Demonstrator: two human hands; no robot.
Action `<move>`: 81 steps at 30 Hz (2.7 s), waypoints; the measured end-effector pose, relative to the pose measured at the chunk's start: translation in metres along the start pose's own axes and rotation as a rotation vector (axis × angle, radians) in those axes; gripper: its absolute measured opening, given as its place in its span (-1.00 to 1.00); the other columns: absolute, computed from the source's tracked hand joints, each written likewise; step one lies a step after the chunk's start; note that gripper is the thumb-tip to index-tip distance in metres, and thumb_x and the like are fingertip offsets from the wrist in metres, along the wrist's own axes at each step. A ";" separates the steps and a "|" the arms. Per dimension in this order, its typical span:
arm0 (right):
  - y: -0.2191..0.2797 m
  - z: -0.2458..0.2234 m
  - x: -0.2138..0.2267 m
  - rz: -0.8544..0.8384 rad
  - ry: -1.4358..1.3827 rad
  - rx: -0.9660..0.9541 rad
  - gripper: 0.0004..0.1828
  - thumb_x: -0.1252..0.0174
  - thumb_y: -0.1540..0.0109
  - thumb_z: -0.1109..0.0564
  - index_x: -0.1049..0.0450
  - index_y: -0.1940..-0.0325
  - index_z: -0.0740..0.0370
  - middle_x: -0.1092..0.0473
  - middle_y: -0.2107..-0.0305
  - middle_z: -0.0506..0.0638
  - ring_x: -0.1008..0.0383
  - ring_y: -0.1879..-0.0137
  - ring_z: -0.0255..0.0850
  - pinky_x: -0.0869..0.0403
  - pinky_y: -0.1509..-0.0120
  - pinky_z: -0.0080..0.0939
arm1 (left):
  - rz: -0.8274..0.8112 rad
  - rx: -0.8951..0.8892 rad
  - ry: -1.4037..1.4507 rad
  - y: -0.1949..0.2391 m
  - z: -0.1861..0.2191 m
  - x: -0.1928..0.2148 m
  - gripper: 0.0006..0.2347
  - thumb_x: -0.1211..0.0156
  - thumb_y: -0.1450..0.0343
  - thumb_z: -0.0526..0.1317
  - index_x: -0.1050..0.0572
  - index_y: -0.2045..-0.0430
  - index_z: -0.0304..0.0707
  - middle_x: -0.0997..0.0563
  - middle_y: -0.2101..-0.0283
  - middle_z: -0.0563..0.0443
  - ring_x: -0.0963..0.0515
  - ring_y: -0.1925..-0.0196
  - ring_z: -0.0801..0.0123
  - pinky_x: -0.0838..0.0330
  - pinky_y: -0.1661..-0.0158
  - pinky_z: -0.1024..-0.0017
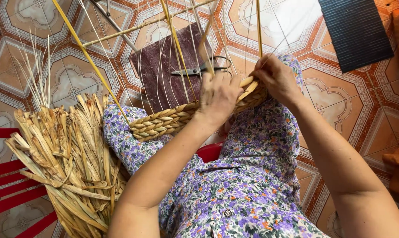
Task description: Weaving dried stalks or leaves through a frame to create a hand-crafted item.
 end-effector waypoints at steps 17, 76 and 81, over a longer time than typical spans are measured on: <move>0.019 -0.057 -0.002 -0.095 0.370 0.431 -0.70 -0.22 -0.31 0.15 -0.56 -0.14 0.15 -0.55 0.01 0.10 -0.61 0.04 -0.02 -0.60 0.00 -0.11 | -0.103 0.318 0.236 0.091 -0.085 0.076 -0.86 -0.29 -0.40 -0.18 -0.63 0.23 -0.15 -0.63 0.29 -0.04 -0.63 0.19 0.10 -0.52 0.18 0.17; -0.139 0.060 -0.118 -0.430 -0.406 -0.431 -0.69 0.01 -0.43 0.12 -0.56 -0.16 0.20 -0.53 0.02 0.12 -0.55 -0.03 -0.13 -0.51 -0.16 -0.11 | -0.346 0.891 1.788 0.196 -0.013 -0.195 -0.74 -0.14 -0.53 -0.23 -0.47 -0.10 -0.27 -0.64 0.24 0.05 -0.58 0.38 0.52 -0.49 0.39 0.53; -0.153 0.064 -0.158 -0.581 0.446 -0.054 -0.57 -0.16 -0.26 -0.01 -0.52 -0.12 0.29 -0.49 0.12 0.23 -0.51 0.11 -0.01 -0.49 0.07 -0.04 | -0.395 0.836 1.824 0.186 -0.010 -0.192 -0.69 -0.15 -0.52 -0.17 -0.46 -0.13 -0.30 -0.63 0.21 0.03 -0.61 0.36 0.51 -0.51 0.34 0.53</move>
Point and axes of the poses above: each hand's wrist, its own y-axis away from the middle knuckle, its own x-axis out of the back of the hand, z = x × y, the point moved 9 cm from there along -y, towards the middle knuckle
